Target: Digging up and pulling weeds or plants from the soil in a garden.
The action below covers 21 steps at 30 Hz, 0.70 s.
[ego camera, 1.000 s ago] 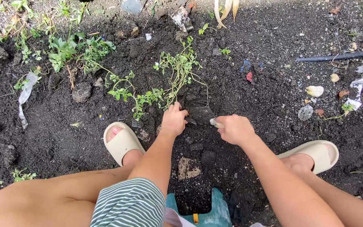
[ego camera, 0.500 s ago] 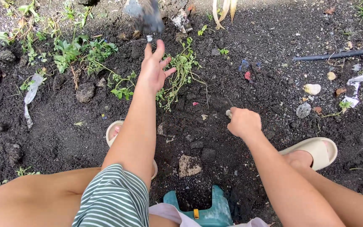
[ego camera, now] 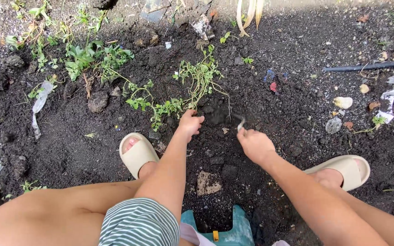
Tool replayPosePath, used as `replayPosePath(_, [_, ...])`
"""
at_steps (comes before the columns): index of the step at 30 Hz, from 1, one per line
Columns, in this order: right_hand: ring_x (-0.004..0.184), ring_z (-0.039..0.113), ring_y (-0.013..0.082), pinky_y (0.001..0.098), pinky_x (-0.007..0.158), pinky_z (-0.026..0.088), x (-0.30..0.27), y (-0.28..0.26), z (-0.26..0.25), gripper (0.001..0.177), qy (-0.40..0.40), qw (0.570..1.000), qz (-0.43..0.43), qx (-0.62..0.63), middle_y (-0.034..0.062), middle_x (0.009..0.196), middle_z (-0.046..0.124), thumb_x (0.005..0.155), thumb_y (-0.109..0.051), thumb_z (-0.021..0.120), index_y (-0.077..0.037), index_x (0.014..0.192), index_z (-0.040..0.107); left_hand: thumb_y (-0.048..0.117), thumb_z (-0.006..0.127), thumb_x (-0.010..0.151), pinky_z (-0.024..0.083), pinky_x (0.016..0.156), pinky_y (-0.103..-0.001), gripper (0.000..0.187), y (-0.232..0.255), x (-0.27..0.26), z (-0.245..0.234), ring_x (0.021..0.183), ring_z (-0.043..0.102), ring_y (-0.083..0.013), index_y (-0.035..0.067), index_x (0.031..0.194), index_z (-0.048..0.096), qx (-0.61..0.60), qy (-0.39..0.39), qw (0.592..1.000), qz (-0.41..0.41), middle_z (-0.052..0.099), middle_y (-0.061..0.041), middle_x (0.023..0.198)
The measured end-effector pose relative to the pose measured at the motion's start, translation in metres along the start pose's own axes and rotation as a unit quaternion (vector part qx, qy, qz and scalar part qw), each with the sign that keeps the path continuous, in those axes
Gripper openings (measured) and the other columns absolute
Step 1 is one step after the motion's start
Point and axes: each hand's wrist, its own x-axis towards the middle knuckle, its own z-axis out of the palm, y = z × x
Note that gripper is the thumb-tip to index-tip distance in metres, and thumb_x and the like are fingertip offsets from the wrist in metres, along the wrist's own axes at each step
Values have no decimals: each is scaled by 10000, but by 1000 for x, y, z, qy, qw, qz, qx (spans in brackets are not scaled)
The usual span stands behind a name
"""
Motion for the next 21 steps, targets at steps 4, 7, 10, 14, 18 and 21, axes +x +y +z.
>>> replayPosePath(4, [877,729,308,435,735,612,-28,9,-43,454,-32,994,-100,-10,160,974,702,929,-125,541,-12,1366,495,145,687,905,523,615,-368,581,-15,3,4,759,602,-193,71,1450,502,35,14,999,-14,660,-104,967])
replayPosePath(7, [933,725,294,423,805,603,-20,18,-99,548,-155,987,-37,19,103,1016,698,832,-145,656,-191,1361,524,140,684,900,515,607,-371,554,-14,2,8,754,623,-183,63,1426,530,41,21,999,-26,686,-97,1002])
replayPosePath(10, [936,720,292,427,797,601,1,19,-94,630,-104,994,7,36,104,988,694,768,-196,749,-274,1353,528,138,681,903,533,613,-362,543,-21,-4,7,770,664,-174,56,1419,533,43,36,998,-26,697,-90,1059])
replayPosePath(14, [932,736,299,438,777,609,43,-1,-56,455,-63,995,82,13,129,1019,720,917,-121,580,-134,1369,532,144,690,911,538,621,-362,564,-23,-2,7,784,652,-182,50,1439,515,45,21,999,-7,713,-104,1098])
replayPosePath(18, [935,736,282,417,785,614,39,-25,14,444,-5,1000,-15,4,152,1000,742,941,-114,518,63,1348,527,145,673,908,533,632,-368,526,-27,-17,3,784,667,-184,61,1413,556,61,24,997,-50,711,-87,1084])
replayPosePath(21, [861,733,323,430,736,613,5,3,-32,449,-10,999,-49,7,186,965,721,916,-91,523,62,1338,513,164,676,924,535,649,-366,537,-22,-8,6,789,661,-190,72,1432,530,82,25,995,-54,710,-93,1084])
